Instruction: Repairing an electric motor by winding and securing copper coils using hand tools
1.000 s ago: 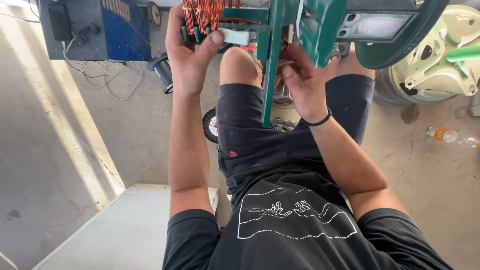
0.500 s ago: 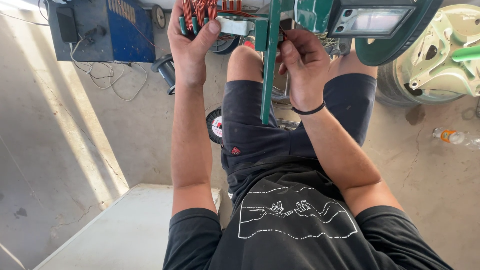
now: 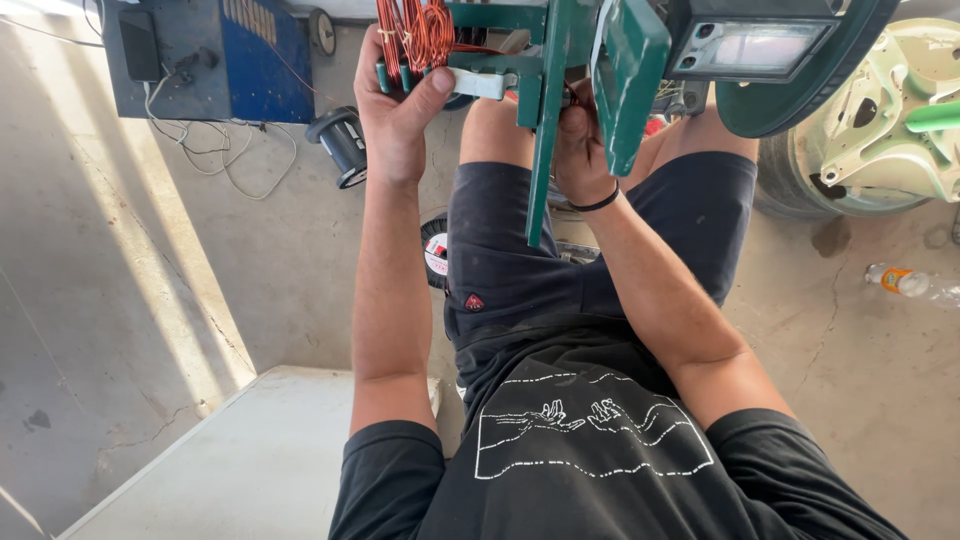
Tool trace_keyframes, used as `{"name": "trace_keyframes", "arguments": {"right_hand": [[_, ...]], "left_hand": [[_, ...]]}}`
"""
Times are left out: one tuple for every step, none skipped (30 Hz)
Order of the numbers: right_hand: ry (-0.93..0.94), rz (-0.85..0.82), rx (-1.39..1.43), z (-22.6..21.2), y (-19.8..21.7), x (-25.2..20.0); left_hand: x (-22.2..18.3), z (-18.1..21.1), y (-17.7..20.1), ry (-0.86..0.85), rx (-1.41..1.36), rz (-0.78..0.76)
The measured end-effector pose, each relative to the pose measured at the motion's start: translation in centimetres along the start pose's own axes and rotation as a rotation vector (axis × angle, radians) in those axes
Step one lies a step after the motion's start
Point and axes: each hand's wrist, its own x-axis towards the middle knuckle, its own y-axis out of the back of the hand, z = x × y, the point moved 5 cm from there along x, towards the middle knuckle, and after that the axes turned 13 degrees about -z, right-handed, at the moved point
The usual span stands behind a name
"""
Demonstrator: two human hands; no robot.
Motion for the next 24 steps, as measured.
{"name": "trace_keyframes", "arguments": {"right_hand": [[0.002,-0.002,0.001,0.0,-0.2,-0.3],[-0.054,-0.006,-0.041,0.2,-0.3,-0.8],[-0.110,-0.009,-0.082,0.4,-0.4,-1.4],[-0.110,-0.007,-0.085,-0.3,-0.4,-1.3],[-0.130,0.009,-0.126,-0.8,-0.2,-1.3],[-0.152,0.021,-0.165,-1.4,-0.1,-1.3],[-0.155,0.019,-0.165,-2.3,-0.2,-0.9],[-0.157,0.080,-0.150,-3.2,0.0,-0.5],[-0.159,0.141,-0.134,-4.0,0.1,-0.2],[-0.161,0.138,-0.135,-3.7,-0.2,-0.5],[-0.169,0.193,0.087,-3.1,-0.2,-1.0],[-0.181,0.247,0.308,-2.4,-0.4,-1.7],[-0.185,0.247,0.306,-2.2,-0.1,-2.2],[-0.213,0.219,0.362,-1.7,0.0,-2.4],[-0.241,0.190,0.417,-1.2,0.0,-2.6],[-0.245,0.189,0.418,0.3,0.6,-3.7],[-0.339,0.205,0.435,2.1,1.0,-4.9],[-0.434,0.222,0.452,4.0,1.4,-6.3],[-0.438,0.221,0.453,4.7,1.9,-6.1],[-0.445,0.206,0.437,5.5,2.2,-5.7],[-0.452,0.190,0.422,6.3,2.5,-5.4],[-0.456,0.183,0.430,7.0,2.9,-5.1],[-0.461,0.164,0.406,7.7,3.2,-4.8],[-0.461,0.143,0.382,8.4,3.6,-4.2]], "left_hand": [[0.0,-0.1,0.2,-0.002,0.001,0.001],[-0.1,-0.2,0.2,0.002,0.001,0.001],[-0.3,-0.4,0.3,0.006,0.002,0.001],[-0.4,-0.6,0.3,0.007,0.000,-0.001],[-0.5,-0.7,0.3,0.013,-0.022,-0.006],[-0.7,-0.9,0.3,0.022,-0.045,-0.006],[-0.9,-1.2,0.5,0.024,-0.047,-0.004],[-0.9,-1.5,0.7,0.019,-0.051,-0.015],[-1.0,-1.7,0.9,0.014,-0.055,-0.026],[-1.1,-1.9,1.1,0.014,-0.057,-0.023],[-1.1,-2.0,1.1,0.001,-0.064,-0.055],[-1.2,-2.1,1.1,-0.010,-0.074,-0.087],[-1.3,-2.1,1.2,-0.006,-0.077,-0.086],[-1.1,-2.0,1.1,-0.031,-0.043,-0.113],[-0.9,-1.9,1.1,-0.056,-0.009,-0.139],[-0.9,-2.0,1.3,-0.054,-0.010,-0.137],[-0.8,-2.1,1.4,-0.051,-0.003,-0.137],[-0.9,-2.2,1.6,-0.047,0.005,-0.139],[-0.7,-2.2,1.7,-0.044,0.005,-0.136],[-0.7,-2.0,1.7,-0.051,0.012,-0.171],[-0.7,-1.7,1.8,-0.058,0.019,-0.205],[-0.6,-1.6,1.9,-0.054,0.026,-0.196],[-0.6,-1.3,1.9,-0.053,0.037,-0.226],[-0.3,-1.1,1.9,-0.058,0.049,-0.256]]}}
